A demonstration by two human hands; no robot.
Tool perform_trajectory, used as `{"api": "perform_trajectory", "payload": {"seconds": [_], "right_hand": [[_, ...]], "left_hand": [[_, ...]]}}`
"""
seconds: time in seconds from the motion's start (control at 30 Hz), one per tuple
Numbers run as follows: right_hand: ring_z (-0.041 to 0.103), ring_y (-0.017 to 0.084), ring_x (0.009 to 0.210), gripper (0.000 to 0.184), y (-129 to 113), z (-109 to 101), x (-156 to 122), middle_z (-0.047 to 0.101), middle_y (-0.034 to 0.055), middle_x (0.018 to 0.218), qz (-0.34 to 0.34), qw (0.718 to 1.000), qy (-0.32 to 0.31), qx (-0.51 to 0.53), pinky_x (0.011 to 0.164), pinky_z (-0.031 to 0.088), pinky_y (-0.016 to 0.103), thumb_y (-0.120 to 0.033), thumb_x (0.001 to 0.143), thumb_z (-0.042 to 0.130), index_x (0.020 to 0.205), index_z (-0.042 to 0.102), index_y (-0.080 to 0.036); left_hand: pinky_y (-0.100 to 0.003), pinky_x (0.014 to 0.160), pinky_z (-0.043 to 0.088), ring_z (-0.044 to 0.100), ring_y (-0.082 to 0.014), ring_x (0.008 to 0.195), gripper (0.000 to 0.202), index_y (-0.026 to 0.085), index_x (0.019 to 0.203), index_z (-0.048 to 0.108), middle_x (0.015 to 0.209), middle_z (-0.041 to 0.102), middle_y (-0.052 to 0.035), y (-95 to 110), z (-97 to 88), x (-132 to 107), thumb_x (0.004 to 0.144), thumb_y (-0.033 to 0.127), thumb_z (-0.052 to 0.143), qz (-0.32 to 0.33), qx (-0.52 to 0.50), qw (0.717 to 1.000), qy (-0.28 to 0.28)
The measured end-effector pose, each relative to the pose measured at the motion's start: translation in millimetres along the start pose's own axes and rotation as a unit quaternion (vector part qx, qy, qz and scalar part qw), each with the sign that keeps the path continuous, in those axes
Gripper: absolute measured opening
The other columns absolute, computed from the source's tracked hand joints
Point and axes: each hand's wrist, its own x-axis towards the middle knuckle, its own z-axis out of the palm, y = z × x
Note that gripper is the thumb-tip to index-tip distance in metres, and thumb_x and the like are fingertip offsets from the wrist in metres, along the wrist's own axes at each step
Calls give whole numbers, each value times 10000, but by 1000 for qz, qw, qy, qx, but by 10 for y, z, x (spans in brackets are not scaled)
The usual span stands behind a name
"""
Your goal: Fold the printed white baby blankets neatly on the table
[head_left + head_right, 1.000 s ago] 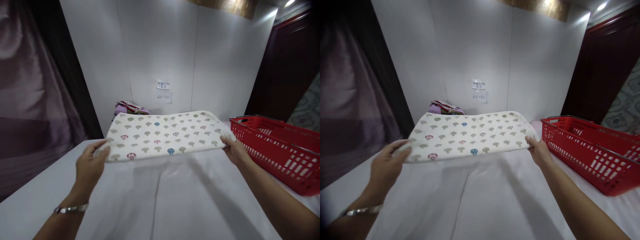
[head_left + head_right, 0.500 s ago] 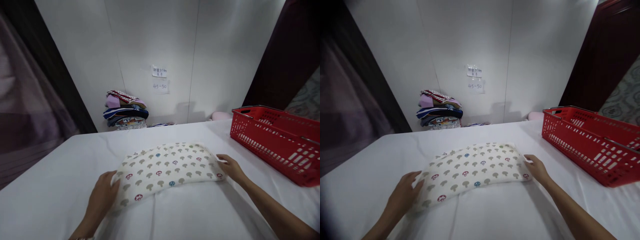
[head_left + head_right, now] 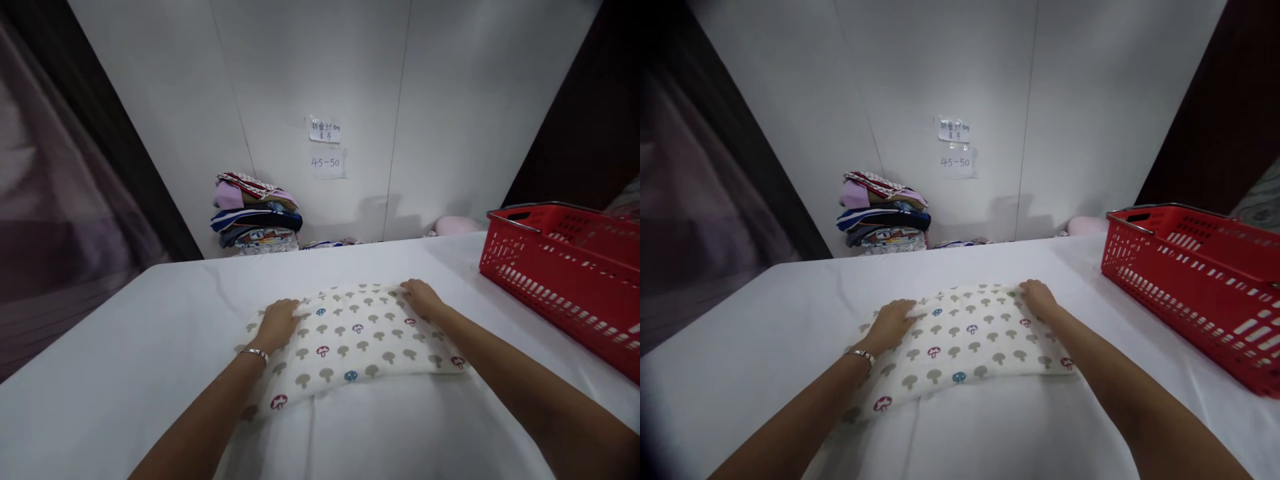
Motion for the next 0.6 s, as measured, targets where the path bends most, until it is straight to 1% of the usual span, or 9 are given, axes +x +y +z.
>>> {"api": "perform_trajectory", "payload": {"seconds": [0.1, 0.2, 0.27, 0.33, 0.4, 0.47, 0.5, 0.57, 0.6], "right_hand": [[555, 207, 981, 294, 17, -86, -181, 626, 80, 1028, -47, 998, 38, 23, 817, 424, 283, -189, 846, 428, 1046, 643, -205], [562, 213, 975, 301, 58, -200, -557, 613, 80, 1057, -96, 988, 107, 61, 799, 458, 313, -237, 861, 418, 1098, 602, -216], [579, 210, 943, 284, 102, -270, -904, 619, 77, 1035, -120, 978, 142, 91, 784, 479, 327, -259, 865, 423, 1095, 585, -223], [597, 199, 908, 252, 144, -319, -1299, 628, 72, 1005, -134, 969, 166, 122, 760, 498, 320, -269, 865, 437, 1075, 572, -228], [608, 189, 887, 209, 166, -339, -1703, 634, 67, 981, -143, 964, 174, 141, 746, 510, 308, -258, 859, 460, 1038, 565, -233], [612, 183, 885, 172, 169, -321, -2074, 636, 62, 969, -149, 963, 172, 144, 747, 518, 302, -232, 850, 479, 998, 566, -241], [612, 181, 889, 160, 165, -297, -2237, 637, 60, 964, -151, 963, 172, 144, 749, 521, 302, -219, 847, 485, 981, 567, -244], [614, 181, 898, 157, 160, -223, -2508, 640, 57, 963, -150, 961, 182, 143, 753, 529, 302, -201, 843, 490, 966, 574, -249], [617, 182, 898, 161, 162, -176, -2616, 643, 57, 959, -148, 960, 192, 142, 751, 533, 304, -197, 842, 491, 967, 577, -250]], "left_hand": [[-391, 874, 373, 539, -241, 962, 216, 171, 944, 593, 960, 617, -84, 51, -93, -77, 756, 140, 492, 40, 3, 998, 50], [-371, 865, 386, 529, -220, 917, 222, 174, 853, 551, 896, 595, -70, 112, -258, -290, 680, 58, 472, 82, -11, 990, 115], [-383, 900, 380, 532, -208, 902, 249, 184, 838, 522, 885, 591, -57, 146, -384, -522, 654, 34, 448, 117, -25, 983, 136], [-408, 965, 344, 546, -189, 872, 277, 196, 843, 505, 866, 597, -35, 175, -485, -819, 650, 18, 418, 157, -37, 976, 147], [-416, 985, 329, 556, -174, 823, 295, 204, 837, 499, 832, 599, -17, 205, -519, -1165, 645, 7, 393, 185, -47, 969, 158], [-393, 916, 382, 556, -178, 800, 289, 208, 835, 503, 827, 602, -20, 246, -451, -1536, 653, 17, 387, 197, -58, 964, 166], [-363, 846, 417, 554, -181, 786, 281, 212, 830, 508, 820, 602, -23, 275, -377, -1721, 654, 27, 389, 203, -66, 964, 159], [-298, 715, 439, 545, -175, 727, 246, 222, 798, 509, 785, 598, -20, 354, -179, -2064, 653, 54, 403, 203, -80, 969, 119], [-276, 685, 437, 540, -169, 704, 205, 227, 785, 510, 772, 599, -16, 405, -74, -2211, 669, 82, 423, 212, -84, 970, 78]]}}
